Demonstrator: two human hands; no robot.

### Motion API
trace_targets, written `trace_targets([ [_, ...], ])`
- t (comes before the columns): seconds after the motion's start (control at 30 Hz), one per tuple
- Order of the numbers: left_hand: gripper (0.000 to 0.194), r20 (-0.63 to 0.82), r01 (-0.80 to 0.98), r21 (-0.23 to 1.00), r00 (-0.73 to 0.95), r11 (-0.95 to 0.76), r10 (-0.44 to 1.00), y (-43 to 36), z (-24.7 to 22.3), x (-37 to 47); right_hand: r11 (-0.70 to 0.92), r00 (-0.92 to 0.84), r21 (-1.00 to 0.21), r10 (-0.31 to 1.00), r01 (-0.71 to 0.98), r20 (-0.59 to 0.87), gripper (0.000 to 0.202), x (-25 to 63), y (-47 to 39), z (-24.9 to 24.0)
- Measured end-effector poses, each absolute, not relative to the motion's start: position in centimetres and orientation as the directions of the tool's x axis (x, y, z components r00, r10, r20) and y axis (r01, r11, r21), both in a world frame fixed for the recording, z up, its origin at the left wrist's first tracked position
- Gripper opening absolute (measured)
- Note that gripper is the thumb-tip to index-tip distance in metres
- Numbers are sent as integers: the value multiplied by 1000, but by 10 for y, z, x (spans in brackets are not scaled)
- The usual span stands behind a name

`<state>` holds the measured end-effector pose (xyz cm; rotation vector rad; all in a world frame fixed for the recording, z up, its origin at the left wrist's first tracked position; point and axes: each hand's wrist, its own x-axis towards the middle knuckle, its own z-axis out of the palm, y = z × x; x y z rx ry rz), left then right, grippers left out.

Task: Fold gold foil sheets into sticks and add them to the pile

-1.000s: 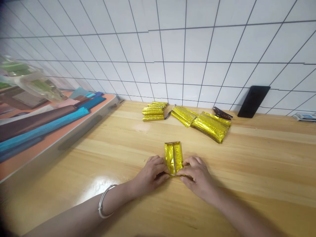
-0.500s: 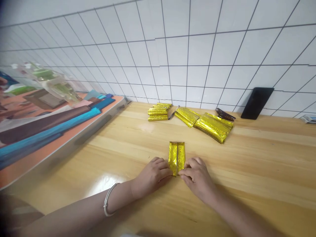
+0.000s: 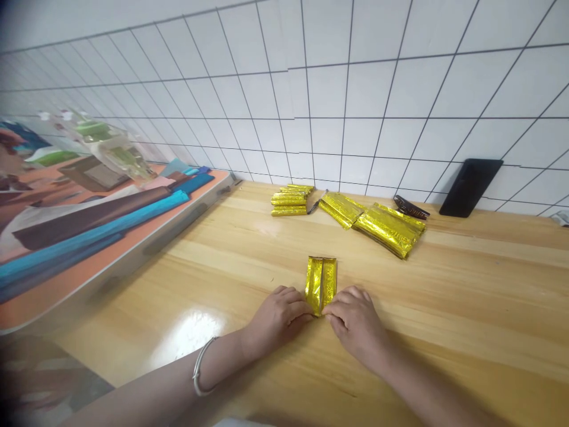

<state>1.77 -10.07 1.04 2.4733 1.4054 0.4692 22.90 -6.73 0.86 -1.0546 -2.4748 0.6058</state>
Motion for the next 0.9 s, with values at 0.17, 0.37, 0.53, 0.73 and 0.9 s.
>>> trace_targets([
  [0.17, 17, 119, 810, 355, 456, -467, 882, -98, 15, 23, 609, -625, -517, 762, 601, 171, 15, 226, -70, 11],
  [0.37, 18, 124, 831, 345, 421, -436, 899, -99, 16, 28, 595, -614, -518, 773, 615, 159, 14, 226, -68, 7],
  [0.53, 20, 125, 833, 367, 397, -414, 909, -101, 15, 27, 590, -615, -541, 772, 599, 161, 13, 227, -66, 5],
  [0.73, 15, 107, 838, 369, 391, -402, 914, -99, 13, 27, 554, -601, -554, 791, 621, 117, 10, 226, -65, 9],
  [0.9, 15, 104, 839, 370, 389, -399, 915, -96, 14, 28, 552, -605, -549, 790, 628, 103, 10, 226, -65, 11],
])
